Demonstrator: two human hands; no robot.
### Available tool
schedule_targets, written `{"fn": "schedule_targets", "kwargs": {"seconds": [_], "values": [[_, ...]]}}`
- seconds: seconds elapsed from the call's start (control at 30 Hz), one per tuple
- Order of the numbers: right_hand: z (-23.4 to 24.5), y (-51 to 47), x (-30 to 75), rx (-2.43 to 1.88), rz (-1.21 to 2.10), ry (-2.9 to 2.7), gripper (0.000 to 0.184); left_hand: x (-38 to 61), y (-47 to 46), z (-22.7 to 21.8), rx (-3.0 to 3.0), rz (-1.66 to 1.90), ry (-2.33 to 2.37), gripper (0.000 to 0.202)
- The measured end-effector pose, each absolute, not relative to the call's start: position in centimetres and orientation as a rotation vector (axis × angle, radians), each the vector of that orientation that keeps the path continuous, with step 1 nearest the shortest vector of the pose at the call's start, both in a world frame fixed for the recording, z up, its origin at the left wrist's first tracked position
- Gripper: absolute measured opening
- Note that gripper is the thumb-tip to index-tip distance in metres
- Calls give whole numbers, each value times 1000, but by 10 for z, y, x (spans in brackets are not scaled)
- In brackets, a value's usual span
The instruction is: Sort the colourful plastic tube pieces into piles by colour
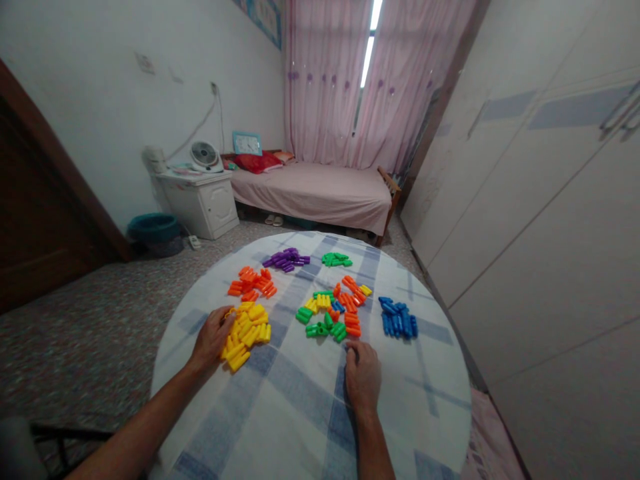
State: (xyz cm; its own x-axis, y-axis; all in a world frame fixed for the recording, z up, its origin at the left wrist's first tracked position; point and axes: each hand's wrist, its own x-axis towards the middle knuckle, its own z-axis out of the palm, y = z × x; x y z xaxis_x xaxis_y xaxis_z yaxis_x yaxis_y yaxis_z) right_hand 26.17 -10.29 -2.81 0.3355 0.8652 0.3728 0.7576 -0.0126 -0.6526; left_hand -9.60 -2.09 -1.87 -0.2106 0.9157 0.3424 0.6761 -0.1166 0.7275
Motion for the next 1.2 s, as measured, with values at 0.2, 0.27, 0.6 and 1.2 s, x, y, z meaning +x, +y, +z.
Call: {"fn": "schedule_targets", "kwargs": {"seconds": [0.2,0.27,0.6,1.2], "values": [[-27,-103,261,-1777,171,-1447,28,-82,-21,9,2043,1428,1975,38],[-26,-103,260,-1777,169,-1435,27,-63,-19,25,2190,1440,1856,34],[-22,-105,258,-1764,213,-1412,25,80,35,27,2544,749,1210,33],[-24,-105,261,-1772,241,-1422,25,16,15,50,2424,1167,1367,32]]}}
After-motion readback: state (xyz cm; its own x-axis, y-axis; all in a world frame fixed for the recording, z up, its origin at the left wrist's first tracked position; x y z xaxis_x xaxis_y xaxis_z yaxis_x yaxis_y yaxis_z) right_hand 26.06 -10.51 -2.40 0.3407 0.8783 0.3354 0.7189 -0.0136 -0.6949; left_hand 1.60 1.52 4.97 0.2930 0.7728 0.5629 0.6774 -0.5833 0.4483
